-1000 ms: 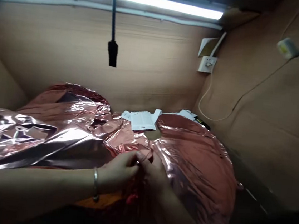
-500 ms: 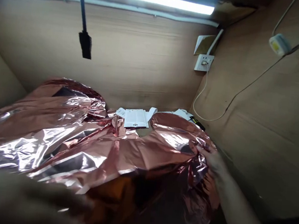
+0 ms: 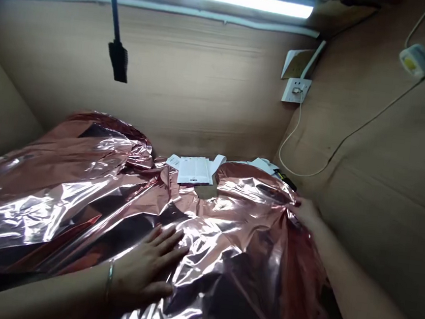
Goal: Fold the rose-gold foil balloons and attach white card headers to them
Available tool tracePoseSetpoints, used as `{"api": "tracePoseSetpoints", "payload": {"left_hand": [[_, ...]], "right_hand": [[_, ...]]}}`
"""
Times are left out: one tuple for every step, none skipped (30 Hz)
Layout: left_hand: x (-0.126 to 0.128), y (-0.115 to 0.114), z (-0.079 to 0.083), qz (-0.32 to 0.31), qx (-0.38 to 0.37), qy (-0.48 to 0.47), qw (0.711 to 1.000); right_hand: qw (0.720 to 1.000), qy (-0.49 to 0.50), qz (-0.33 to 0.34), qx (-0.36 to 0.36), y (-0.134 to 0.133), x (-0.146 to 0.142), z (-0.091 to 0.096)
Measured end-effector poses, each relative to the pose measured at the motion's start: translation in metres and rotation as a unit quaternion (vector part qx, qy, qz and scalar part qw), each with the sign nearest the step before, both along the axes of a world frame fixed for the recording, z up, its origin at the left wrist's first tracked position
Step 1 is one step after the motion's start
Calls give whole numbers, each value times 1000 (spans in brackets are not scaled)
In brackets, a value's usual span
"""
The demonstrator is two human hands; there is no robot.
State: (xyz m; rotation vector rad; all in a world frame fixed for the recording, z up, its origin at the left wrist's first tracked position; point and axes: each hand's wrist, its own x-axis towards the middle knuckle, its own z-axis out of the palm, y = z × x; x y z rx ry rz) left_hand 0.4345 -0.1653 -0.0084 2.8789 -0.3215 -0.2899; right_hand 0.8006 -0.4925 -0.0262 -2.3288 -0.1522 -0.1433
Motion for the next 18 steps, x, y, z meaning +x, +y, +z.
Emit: {"api": "tracePoseSetpoints", "payload": {"left_hand": [[0,-1,-2,9,-3,-4,1000],[0,-1,-4,20,-6,-4,1000],[0,-1,-5,29,-10,4,1000],[0,-1,-5,40,-14,12,999],[1,-2,-4,49,-17,15,999],[4,-2,-1,53,-18,13,998],[8,-3,3,49,-18,7,999],[15,-4,10,39,-19,7,999],[24,-4,18,24,-22,20,999],[36,-5,28,21,-33,51,998],[50,-5,38,23,-48,99,994],[66,-5,48,41,-69,157,984],[84,-6,57,76,-89,210,971],[103,-5,64,100,-102,246,959],[124,-5,69,124,-110,271,948],[145,-4,73,139,-113,283,942],[167,-3,74,148,-112,283,941],[189,-1,74,163,-110,274,941]], "right_hand": [[999,-11,-17,-38,3,6,4],[997,-25,-33,-72,7,12,8],[993,-40,-44,-102,14,15,11],[989,-56,-45,-128,22,15,13],[985,-72,-33,-150,32,13,12],[981,-89,-6,-170,43,7,9],[976,-103,34,-187,54,-1,4],[969,-114,84,-203,65,-12,-4],[959,-118,136,-217,75,-23,-13],[949,-118,179,-231,83,-35,-23],[941,-113,207,-244,89,-45,-33],[935,-109,221,-256,93,-53,-41],[931,-104,226,-267,95,-59,-49],[929,-102,225,-275,95,-63,-54],[928,-100,223,-282,94,-65,-58],[927,-100,221,-287,93,-65,-61],[926,-101,221,-289,92,-64,-62],[925,-103,221,-290,91,-62,-62]]}}
